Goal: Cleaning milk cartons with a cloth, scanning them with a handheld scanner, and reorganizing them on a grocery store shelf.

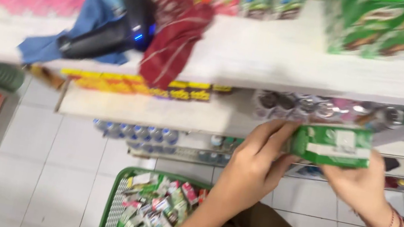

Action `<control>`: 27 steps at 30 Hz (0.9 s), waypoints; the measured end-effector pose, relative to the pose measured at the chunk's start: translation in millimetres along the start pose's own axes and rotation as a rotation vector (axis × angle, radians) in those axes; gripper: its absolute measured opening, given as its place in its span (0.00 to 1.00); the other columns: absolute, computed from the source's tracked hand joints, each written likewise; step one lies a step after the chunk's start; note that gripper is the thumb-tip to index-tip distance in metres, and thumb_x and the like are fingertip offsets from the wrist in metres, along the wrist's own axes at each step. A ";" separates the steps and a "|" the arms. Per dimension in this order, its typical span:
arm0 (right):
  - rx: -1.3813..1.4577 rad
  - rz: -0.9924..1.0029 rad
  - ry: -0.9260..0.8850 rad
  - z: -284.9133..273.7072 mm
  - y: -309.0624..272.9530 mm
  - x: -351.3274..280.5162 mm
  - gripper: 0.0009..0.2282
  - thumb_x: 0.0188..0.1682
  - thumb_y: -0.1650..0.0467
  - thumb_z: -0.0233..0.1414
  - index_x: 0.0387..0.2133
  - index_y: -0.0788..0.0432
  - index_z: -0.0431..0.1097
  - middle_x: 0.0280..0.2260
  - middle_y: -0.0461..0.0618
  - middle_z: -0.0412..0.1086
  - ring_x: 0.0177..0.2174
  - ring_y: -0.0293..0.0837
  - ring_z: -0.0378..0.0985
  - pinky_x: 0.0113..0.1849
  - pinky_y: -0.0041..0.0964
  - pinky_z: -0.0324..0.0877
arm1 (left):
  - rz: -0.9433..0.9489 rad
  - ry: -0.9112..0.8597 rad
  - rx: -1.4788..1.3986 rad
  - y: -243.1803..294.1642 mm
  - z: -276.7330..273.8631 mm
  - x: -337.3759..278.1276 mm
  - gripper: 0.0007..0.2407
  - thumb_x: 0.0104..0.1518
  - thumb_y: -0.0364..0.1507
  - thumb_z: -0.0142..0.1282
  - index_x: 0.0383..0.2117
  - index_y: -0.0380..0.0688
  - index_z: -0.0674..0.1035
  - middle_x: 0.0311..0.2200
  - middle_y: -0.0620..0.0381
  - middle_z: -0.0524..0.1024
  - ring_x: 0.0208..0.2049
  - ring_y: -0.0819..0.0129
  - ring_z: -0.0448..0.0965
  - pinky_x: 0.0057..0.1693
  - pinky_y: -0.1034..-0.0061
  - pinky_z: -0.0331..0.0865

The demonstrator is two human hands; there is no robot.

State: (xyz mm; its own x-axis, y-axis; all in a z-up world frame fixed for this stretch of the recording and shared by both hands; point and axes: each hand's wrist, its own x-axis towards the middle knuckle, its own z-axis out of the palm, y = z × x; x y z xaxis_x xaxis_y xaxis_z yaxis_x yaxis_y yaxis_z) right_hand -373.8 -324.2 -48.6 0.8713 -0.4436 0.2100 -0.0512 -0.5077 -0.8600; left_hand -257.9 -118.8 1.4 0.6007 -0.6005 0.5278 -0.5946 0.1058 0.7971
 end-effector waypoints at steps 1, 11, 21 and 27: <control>-0.009 0.001 0.026 -12.9 -17.1 10.8 0.15 0.41 0.81 0.61 0.43 0.65 0.75 0.40 0.51 0.79 0.40 0.37 0.81 0.42 0.31 0.77 | 0.018 -0.015 -0.013 -2.1 12.0 18.2 0.22 0.59 0.22 0.61 0.61 0.37 0.71 0.57 0.44 0.72 0.55 0.48 0.77 0.61 0.64 0.73; -0.067 -0.250 0.388 -89.4 -13.1 99.1 0.17 0.45 0.84 0.57 0.49 0.67 0.72 0.47 0.54 0.72 0.47 0.42 0.79 0.47 0.33 0.77 | 0.176 0.082 0.046 -57.2 141.2 133.0 0.19 0.62 0.21 0.56 0.60 0.37 0.72 0.54 0.40 0.75 0.50 0.43 0.79 0.53 0.61 0.76; -0.126 -0.177 0.348 -92.7 0.6 116.0 0.17 0.44 0.83 0.58 0.48 0.69 0.71 0.45 0.57 0.73 0.43 0.49 0.83 0.45 0.36 0.80 | 0.065 0.226 0.154 -53.9 156.4 136.9 0.13 0.63 0.21 0.56 0.54 0.34 0.76 0.49 0.39 0.79 0.46 0.43 0.83 0.48 0.62 0.78; -0.150 -0.195 0.371 -88.5 2.0 117.2 0.18 0.44 0.83 0.59 0.49 0.69 0.71 0.49 0.58 0.70 0.44 0.51 0.82 0.45 0.36 0.80 | 0.065 0.221 0.124 -36.5 146.1 144.5 0.19 0.60 0.18 0.54 0.60 0.32 0.71 0.51 0.34 0.76 0.49 0.40 0.81 0.52 0.60 0.77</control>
